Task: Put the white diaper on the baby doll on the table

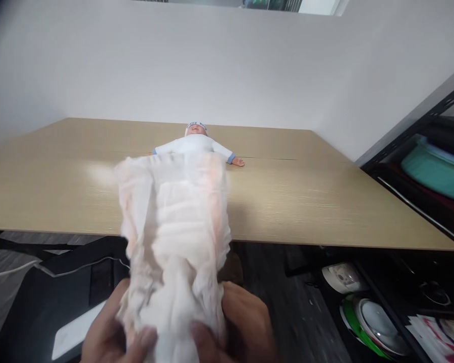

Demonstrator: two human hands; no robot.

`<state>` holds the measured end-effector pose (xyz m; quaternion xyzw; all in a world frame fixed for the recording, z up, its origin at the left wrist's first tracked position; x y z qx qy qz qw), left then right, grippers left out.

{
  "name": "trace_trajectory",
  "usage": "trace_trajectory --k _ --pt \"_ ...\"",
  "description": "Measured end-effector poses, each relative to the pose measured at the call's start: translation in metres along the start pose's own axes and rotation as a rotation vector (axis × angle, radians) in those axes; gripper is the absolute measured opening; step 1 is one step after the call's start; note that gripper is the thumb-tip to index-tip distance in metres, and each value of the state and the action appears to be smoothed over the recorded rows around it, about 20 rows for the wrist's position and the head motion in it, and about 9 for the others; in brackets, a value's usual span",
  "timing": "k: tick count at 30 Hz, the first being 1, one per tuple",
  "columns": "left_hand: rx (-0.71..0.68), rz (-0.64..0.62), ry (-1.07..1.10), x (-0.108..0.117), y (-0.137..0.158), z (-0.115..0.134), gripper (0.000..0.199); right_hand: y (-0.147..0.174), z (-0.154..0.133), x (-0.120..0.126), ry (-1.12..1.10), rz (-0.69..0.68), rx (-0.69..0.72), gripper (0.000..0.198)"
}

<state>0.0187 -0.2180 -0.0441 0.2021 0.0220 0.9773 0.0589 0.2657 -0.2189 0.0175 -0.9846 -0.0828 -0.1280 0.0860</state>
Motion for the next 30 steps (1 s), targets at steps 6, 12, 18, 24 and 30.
trace_trajectory --k 6,12,18,24,30 --pt "0.179 -0.028 0.239 -0.020 -0.032 -0.018 0.050 -0.032 0.038 -0.022 0.109 0.066 -0.082 0.049" --pt "0.262 -0.125 0.300 -0.031 -0.033 -0.061 0.049 -0.024 0.057 -0.014 0.287 0.117 0.008 0.044" --pt "0.179 -0.102 0.222 -0.038 -0.029 -0.058 0.040 -0.054 0.022 -0.012 0.381 0.259 0.318 0.028" --pt "0.049 -0.157 -0.129 -0.026 -0.036 -0.059 0.036 -0.115 0.019 -0.062 0.394 -0.016 0.351 0.066" --pt "-0.232 0.130 -0.556 0.037 -0.055 -0.038 0.025 -0.115 0.040 -0.092 0.439 -0.119 0.288 0.063"
Point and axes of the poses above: each hand's wrist, its own y-axis away from the middle knuckle, its own x-axis out of the back of the hand, z = x × y, the point moved 6 cm from there along -y, towards the middle knuckle, and after that the axes turned 14 degrees about -y, right-handed, at the moved point
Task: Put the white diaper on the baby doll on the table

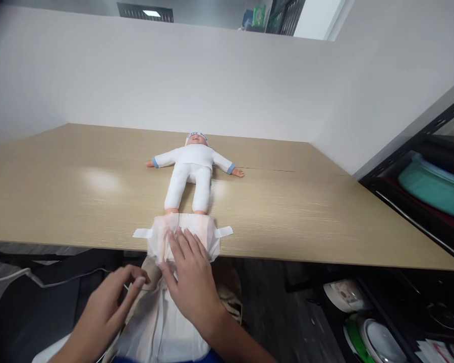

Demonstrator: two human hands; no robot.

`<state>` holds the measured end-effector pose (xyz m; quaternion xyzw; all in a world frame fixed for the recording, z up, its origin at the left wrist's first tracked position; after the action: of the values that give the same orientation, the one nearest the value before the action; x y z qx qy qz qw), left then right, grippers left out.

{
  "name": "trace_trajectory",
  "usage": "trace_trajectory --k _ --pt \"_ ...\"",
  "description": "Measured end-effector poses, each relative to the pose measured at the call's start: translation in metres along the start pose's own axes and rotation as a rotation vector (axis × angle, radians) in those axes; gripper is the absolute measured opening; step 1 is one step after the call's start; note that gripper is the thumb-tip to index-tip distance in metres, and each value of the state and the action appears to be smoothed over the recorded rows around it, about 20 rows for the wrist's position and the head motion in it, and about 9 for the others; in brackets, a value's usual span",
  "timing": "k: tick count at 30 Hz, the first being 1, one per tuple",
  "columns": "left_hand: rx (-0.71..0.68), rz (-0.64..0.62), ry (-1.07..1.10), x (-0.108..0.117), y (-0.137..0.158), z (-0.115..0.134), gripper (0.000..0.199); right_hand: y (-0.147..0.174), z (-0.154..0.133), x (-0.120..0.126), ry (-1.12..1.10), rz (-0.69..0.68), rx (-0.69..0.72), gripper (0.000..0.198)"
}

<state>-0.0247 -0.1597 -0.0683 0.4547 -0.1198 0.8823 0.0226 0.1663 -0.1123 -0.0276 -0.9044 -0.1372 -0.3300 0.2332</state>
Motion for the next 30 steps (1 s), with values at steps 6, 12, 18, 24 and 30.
trace_trajectory --k 6,12,18,24,30 --pt "-0.332 0.297 -0.312 0.053 -0.097 -0.003 0.023 0.014 -0.002 -0.002 0.079 0.034 -0.016 0.053" --pt "-0.868 -0.030 -0.721 0.028 -0.193 0.042 0.093 0.012 0.006 -0.006 0.163 0.073 -0.021 0.053" --pt "-1.165 -0.187 -0.732 -0.003 -0.217 0.073 0.087 0.013 0.007 -0.005 0.206 -0.012 -0.001 0.060" --pt "-1.173 -0.142 -0.438 -0.015 -0.235 0.076 0.035 0.008 0.006 0.005 0.174 -0.124 -0.002 0.060" --pt "-1.103 -0.206 -0.090 0.029 -0.258 0.108 0.037 -0.015 0.022 0.011 0.168 -0.242 -0.024 0.064"
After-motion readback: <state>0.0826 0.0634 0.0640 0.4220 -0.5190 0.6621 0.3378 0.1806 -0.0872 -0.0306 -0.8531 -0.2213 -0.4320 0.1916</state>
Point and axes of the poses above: each hand's wrist, its own y-axis away from the middle knuckle, its own x-axis out of the back of the hand, z = x × y, the point moved 6 cm from there along -y, towards the middle knuckle, and after that the axes turned 14 degrees about -y, right-handed, at the moved point
